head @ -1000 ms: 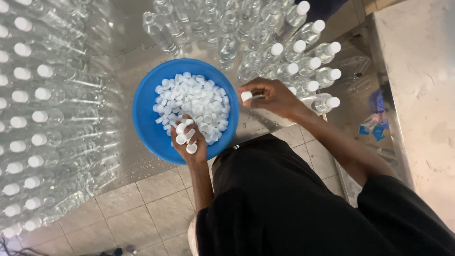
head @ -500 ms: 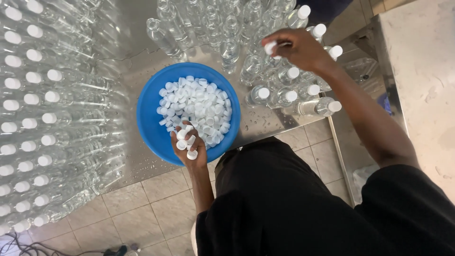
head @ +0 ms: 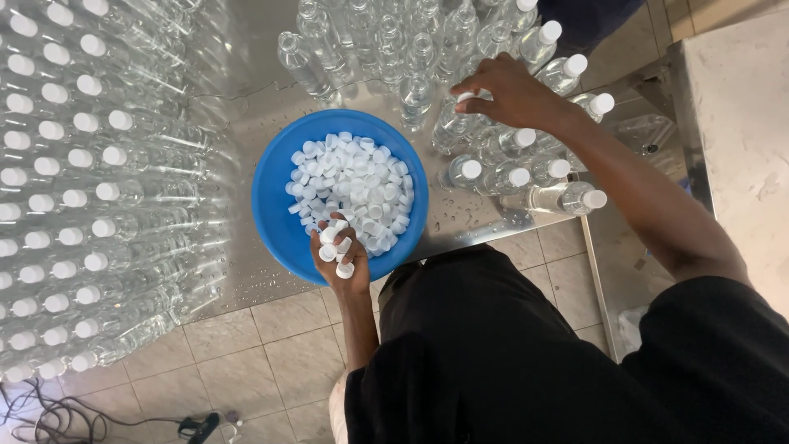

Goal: Manually placing and screwing plastic caps onto clear plastic water bottles on a production line.

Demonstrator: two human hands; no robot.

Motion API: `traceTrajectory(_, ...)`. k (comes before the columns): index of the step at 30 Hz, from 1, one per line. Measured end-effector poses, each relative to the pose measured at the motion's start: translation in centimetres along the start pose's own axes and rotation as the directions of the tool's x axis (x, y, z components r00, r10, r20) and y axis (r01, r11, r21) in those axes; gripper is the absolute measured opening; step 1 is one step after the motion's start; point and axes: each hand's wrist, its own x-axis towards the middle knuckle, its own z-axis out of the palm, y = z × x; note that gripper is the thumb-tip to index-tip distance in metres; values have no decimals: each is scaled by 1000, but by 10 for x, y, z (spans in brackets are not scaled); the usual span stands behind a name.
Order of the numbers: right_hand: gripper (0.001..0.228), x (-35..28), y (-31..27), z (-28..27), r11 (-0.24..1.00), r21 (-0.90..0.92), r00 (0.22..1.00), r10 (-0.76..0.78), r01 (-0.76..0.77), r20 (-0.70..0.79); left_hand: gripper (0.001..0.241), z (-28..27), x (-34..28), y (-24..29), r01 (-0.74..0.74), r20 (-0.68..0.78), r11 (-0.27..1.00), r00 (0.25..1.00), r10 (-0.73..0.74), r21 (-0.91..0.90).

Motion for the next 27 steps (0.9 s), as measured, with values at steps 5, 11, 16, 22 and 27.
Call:
traceTrajectory(5,45,6,-25,-24,982,120,958,112,-148,263,29,0,1,-1,0,5,1000,1000,0,12)
traceTrajectory(11,41,17,-34,-24,953,20,897,278,-303,345,30,1,1,-3,7,-4,1000,1000,-7,16)
traceTrajectory(16,33,21,-34,-25,906,152,871,316,-394,377,29,1,11,-11,17,-6,1000,1000,-17,26)
traceTrajectory(22,46,6,-37,-16,972,-34,932,232,-232,279,29,9,36,-33,87,44,996,995,-87,8)
traceTrajectory(27,44,-42,-142,22,976,219,996,13,6,-84,24,27,41,-72,-45,-71,963,995,66,267)
